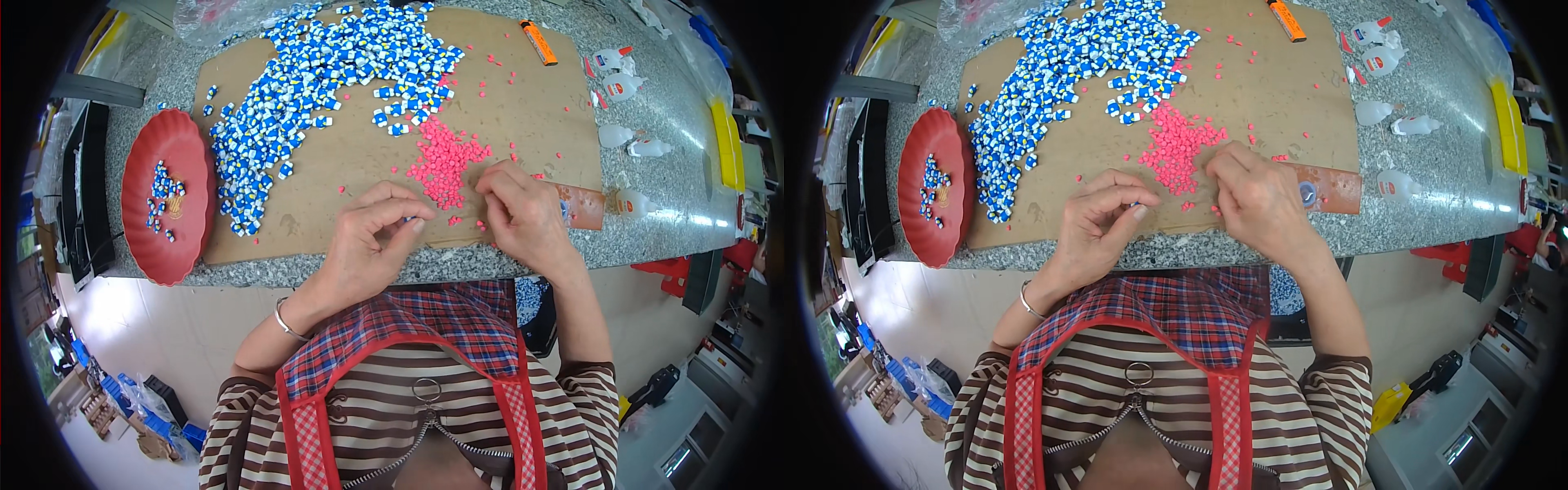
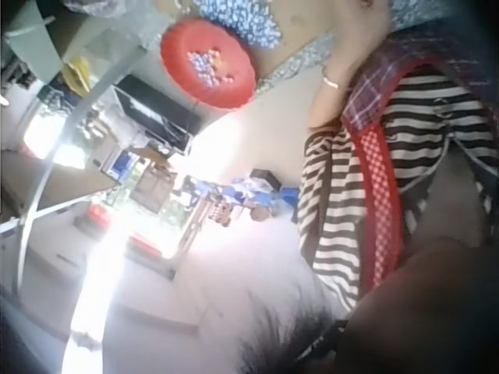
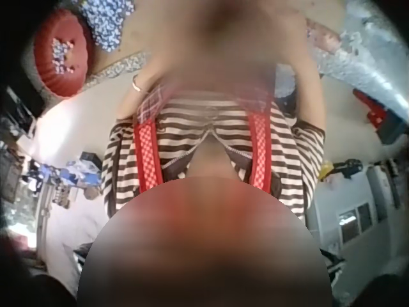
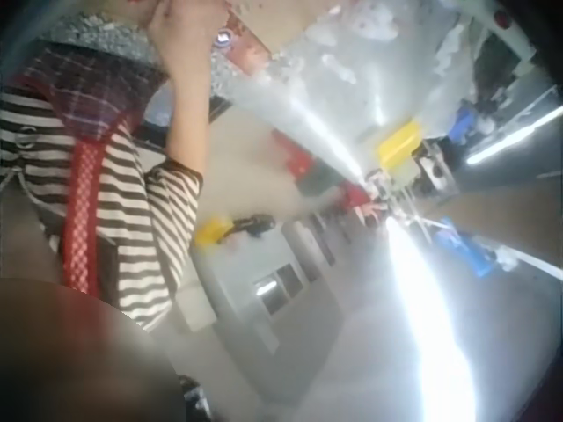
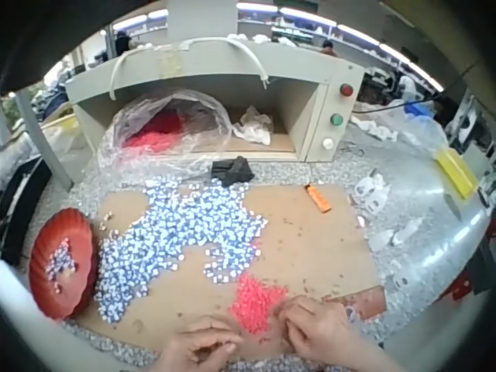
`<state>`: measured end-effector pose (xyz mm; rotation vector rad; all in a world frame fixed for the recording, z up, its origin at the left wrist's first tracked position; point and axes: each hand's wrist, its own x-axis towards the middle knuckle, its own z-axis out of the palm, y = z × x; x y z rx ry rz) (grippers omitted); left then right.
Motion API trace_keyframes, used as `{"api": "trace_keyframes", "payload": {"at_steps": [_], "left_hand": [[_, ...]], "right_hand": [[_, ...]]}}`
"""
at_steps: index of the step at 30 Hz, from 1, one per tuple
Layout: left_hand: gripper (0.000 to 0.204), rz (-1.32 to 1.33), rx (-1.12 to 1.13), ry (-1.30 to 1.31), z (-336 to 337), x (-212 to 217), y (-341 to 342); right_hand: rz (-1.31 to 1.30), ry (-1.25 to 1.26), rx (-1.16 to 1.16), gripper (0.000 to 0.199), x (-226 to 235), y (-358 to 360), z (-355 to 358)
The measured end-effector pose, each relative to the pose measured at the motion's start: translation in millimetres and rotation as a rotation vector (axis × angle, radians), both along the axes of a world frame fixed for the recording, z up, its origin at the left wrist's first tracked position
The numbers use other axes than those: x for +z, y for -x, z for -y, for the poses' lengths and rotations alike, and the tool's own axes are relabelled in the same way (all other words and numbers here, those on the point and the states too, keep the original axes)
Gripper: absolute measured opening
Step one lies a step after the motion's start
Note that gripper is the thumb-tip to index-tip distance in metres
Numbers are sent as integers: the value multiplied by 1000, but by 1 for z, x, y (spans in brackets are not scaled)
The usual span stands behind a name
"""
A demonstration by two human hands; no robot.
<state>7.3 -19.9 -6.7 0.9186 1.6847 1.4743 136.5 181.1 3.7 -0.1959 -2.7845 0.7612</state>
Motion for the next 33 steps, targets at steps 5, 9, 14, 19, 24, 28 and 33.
{"api": "trace_keyframes", "payload": {"at_steps": [5, 9, 14, 19, 24, 28, 33], "left_hand": [[19, -1, -6, 4, -1, 0, -1], [19, -9, -34, -8, -3, 0, -2], [16, 4, -8, -75, -11, -3, -6], [12, 159, -21, -27, -17, -3, -12], [10, 462, -77, -35, -27, -1, -19], [9, 522, -139, -32, -30, -1, -16], [10, 698, -267, -97, -33, -3, -10]], "right_hand": [[18, 127, -187, 14, -1, -7, 6], [26, 96, -150, 12, -7, -5, 7], [20, 51, -109, 11, -11, -1, 6], [-57, 223, -73, 13, 4, -6, 19], [-133, 209, -23, 15, 19, -13, 33], [-107, 210, -6, 16, 23, -20, 32], [-172, 467, -7, 16, 18, -27, 38]]}}
